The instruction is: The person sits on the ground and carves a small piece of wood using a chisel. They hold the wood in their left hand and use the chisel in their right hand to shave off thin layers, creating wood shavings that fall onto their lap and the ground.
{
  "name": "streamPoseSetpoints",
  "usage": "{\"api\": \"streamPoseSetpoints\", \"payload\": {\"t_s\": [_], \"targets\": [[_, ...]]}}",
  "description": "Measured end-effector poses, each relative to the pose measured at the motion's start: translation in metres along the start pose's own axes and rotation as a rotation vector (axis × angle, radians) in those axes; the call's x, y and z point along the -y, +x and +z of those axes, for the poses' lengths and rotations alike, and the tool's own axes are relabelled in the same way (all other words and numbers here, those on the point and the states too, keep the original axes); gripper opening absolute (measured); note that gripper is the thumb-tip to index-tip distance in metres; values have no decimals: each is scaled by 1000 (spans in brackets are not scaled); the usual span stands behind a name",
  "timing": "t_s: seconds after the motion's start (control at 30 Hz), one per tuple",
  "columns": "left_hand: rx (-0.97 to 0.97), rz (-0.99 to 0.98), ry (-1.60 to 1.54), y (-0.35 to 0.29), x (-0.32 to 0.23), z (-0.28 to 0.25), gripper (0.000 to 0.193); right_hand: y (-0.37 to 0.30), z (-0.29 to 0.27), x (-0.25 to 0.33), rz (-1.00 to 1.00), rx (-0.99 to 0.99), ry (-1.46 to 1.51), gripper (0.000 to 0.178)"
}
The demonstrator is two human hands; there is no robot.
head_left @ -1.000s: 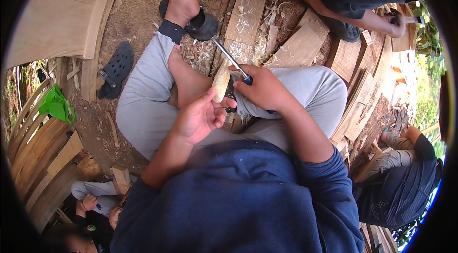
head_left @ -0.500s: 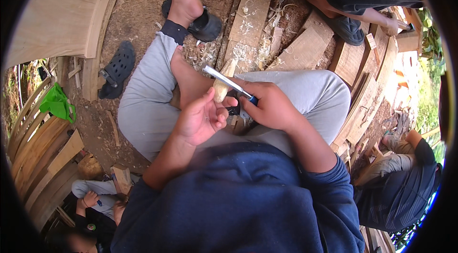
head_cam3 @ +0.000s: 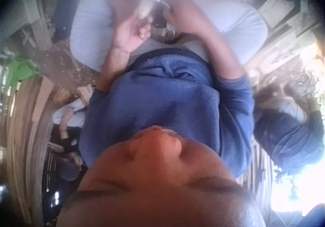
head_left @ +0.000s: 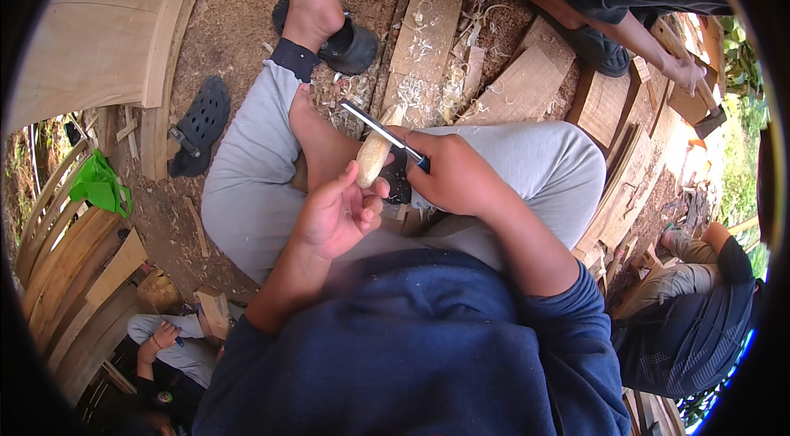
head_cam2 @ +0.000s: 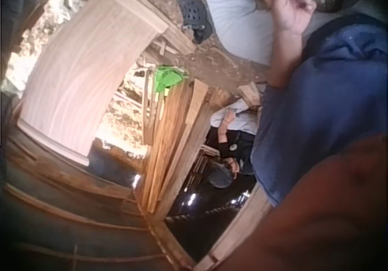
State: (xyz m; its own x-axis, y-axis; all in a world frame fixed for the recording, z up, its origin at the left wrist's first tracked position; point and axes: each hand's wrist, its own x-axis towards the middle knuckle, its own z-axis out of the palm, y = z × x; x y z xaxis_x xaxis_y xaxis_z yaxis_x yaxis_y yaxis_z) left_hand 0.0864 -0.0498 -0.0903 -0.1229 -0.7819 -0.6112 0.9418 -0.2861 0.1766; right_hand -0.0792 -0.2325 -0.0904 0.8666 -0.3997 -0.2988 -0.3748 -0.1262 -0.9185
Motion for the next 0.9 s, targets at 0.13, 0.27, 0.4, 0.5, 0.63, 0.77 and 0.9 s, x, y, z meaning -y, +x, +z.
{"api": "streamPoseSetpoints", "payload": {"t_s": [0.13, 0.27, 0.4, 0.5, 0.63, 0.77, 0.9], "targets": [[22, -4, -32, -1, -3, -3, 60, 13, -6, -1, 31, 47, 71, 61], [57, -10, -56, -1, -6, -6, 60, 25, 0, -18, 36, 18, 44, 59], [30, -22, -56, -2, -8, -5, 59, 23, -4, -14, 5, 88, 73, 62], [25, -29, -51, -2, -9, -6, 55, 13, 0, -7, -50, 56, -1, 66], [-13, -20, -25, -2, -7, -8, 49, -1, 1, 4, -61, 90, -105, 74], [11, -17, -17, -2, -6, -14, 39, -15, 7, 6, -111, 93, -156, 79], [-8, -16, -39, -4, -2, -21, 38, -25, 8, 15, -101, 147, -131, 80]]}}
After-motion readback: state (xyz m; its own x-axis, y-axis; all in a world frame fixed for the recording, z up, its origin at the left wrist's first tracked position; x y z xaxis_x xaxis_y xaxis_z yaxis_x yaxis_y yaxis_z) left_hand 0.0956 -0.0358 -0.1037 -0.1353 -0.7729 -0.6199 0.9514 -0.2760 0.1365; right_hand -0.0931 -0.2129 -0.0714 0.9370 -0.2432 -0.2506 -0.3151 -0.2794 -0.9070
